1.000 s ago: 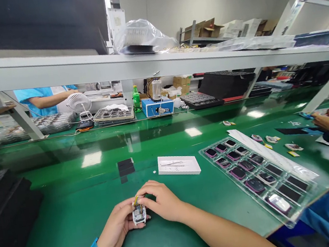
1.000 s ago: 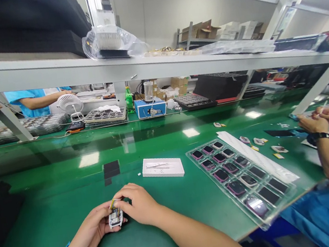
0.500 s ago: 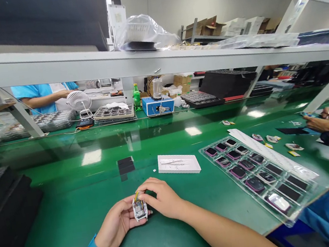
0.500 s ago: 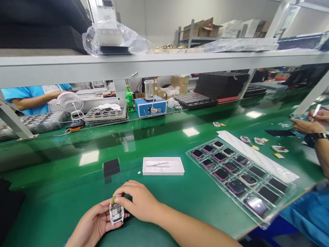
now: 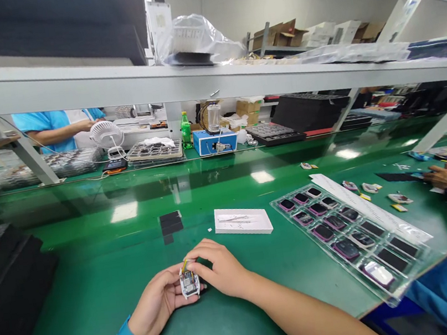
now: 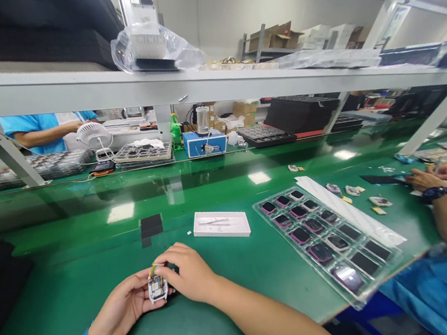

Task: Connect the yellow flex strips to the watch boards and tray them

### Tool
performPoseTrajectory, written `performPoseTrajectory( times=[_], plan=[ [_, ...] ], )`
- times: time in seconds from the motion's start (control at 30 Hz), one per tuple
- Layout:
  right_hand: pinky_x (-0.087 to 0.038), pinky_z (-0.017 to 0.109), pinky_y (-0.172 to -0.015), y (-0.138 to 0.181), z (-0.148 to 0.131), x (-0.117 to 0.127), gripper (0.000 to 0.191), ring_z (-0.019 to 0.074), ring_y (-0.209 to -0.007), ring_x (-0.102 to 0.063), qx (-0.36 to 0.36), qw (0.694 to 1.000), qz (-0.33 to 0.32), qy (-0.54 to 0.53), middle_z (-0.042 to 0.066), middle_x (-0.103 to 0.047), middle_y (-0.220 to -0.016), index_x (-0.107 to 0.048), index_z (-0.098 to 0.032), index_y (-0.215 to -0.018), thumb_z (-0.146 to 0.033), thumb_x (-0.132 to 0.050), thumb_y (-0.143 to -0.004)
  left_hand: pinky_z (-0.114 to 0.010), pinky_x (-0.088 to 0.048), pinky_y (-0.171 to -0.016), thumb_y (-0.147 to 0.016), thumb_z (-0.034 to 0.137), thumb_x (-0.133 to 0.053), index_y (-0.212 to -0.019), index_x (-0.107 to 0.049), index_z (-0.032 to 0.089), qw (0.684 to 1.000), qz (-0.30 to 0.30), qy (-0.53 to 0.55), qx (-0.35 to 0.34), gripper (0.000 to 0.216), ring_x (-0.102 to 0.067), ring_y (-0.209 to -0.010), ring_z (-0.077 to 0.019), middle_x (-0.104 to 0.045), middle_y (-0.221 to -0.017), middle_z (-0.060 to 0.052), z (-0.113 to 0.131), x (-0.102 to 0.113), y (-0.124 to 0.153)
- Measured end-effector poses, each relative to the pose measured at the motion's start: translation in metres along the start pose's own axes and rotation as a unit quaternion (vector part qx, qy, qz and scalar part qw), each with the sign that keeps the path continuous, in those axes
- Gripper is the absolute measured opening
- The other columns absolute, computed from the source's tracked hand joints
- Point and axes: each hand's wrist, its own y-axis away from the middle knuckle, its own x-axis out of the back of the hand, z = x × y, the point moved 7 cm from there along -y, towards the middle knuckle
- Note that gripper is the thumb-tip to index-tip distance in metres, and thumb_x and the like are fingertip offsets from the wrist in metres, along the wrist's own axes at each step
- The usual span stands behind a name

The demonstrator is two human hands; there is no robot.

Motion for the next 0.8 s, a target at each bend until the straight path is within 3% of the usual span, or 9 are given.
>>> performPoseTrajectory(
  times=[0.47, 0.8],
  plan=[
    [-0.041, 0.028, -0.08, -0.001, -0.003, 0.002, 0.013, 0.0149, -0.081, -0.054, 0.019, 1.0, 0.007, 0.004, 0.003, -0.066, -0.087, -0.065, -0.02, -0.091, -0.023, -0.053, -0.087, -0.038, -0.052, -0.075, -0.078, 0.017, -0.053, -0.096, -0.067, 0.011, 1.0, -0.003, -0.024, -0.015, 0.023, -0.063, -0.082, -0.023, -0.069, -0.089, -0.014, 0.006, -0.007, 0.003],
    [-0.041, 0.028, -0.079, 0.0, 0.0, -0.004, 0.011, 0.014, -0.08, -0.054, 0.025, 0.999, 0.014, 0.015, 0.002, -0.066, -0.085, -0.065, -0.02, -0.09, -0.02, -0.054, -0.086, -0.027, -0.051, -0.069, -0.074, 0.027, -0.066, -0.09, -0.066, 0.014, 0.992, 0.006, -0.125, 0.005, 0.021, -0.061, -0.078, -0.0167, -0.066, -0.084, -0.009, 0.004, -0.011, 0.001]
  ],
)
